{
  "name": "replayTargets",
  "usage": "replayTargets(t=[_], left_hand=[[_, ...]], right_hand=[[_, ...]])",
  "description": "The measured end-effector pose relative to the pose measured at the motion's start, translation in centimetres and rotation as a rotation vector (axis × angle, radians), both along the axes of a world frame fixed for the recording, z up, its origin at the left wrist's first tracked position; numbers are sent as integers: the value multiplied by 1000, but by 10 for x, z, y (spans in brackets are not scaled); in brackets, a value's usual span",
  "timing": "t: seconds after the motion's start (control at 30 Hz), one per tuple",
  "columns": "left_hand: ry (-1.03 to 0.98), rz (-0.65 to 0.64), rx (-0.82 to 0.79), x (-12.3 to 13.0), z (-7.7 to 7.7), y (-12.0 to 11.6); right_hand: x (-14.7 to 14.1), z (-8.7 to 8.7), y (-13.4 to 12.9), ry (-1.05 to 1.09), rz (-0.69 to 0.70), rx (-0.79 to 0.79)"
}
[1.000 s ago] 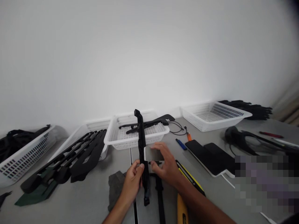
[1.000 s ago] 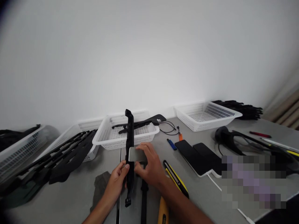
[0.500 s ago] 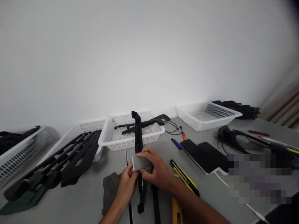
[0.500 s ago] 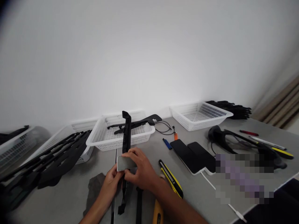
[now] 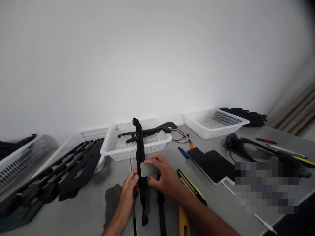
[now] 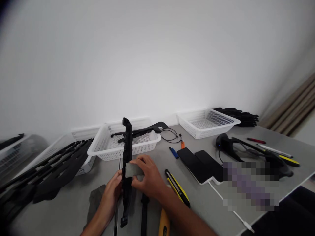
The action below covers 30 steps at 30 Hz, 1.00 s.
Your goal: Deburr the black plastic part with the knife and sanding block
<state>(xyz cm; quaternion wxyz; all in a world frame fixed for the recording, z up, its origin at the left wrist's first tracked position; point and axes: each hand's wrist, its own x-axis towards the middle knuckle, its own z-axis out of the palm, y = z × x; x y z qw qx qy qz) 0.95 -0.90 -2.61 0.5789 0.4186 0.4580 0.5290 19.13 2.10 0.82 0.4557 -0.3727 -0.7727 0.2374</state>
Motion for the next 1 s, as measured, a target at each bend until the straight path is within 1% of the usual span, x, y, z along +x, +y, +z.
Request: replayTargets(t=[0.07, 0.13, 0.23, 0.37, 0.5, 0.6, 0.73, 0.9, 1.0], left_hand=[[-14, 36, -12, 0, -2, 1], [-23, 78, 11, 1, -2, 3], [-40, 91, 33, 1, -2, 5], [-80, 65, 14, 1, 1, 5], [-112, 31, 0, 3, 5, 4], [-136, 41, -11, 5, 9, 3], [-158, 73, -26, 6, 13, 3], [-180, 80, -5, 2, 9, 5], [-208, 104, -14, -2, 5, 7]], right_hand=[[0, 0, 0, -7, 24, 24], [1, 0, 0, -21, 64, 61], [0, -2, 0, -48, 93, 93], [0, -4, 0, -67, 70, 84], [0, 0, 1, -106, 44, 52], [0, 2, 0, -131, 36, 51], [0, 0, 1, -122, 22, 41], [3, -5, 5, -111, 13, 36], [4, -5, 4, -112, 17, 45]])
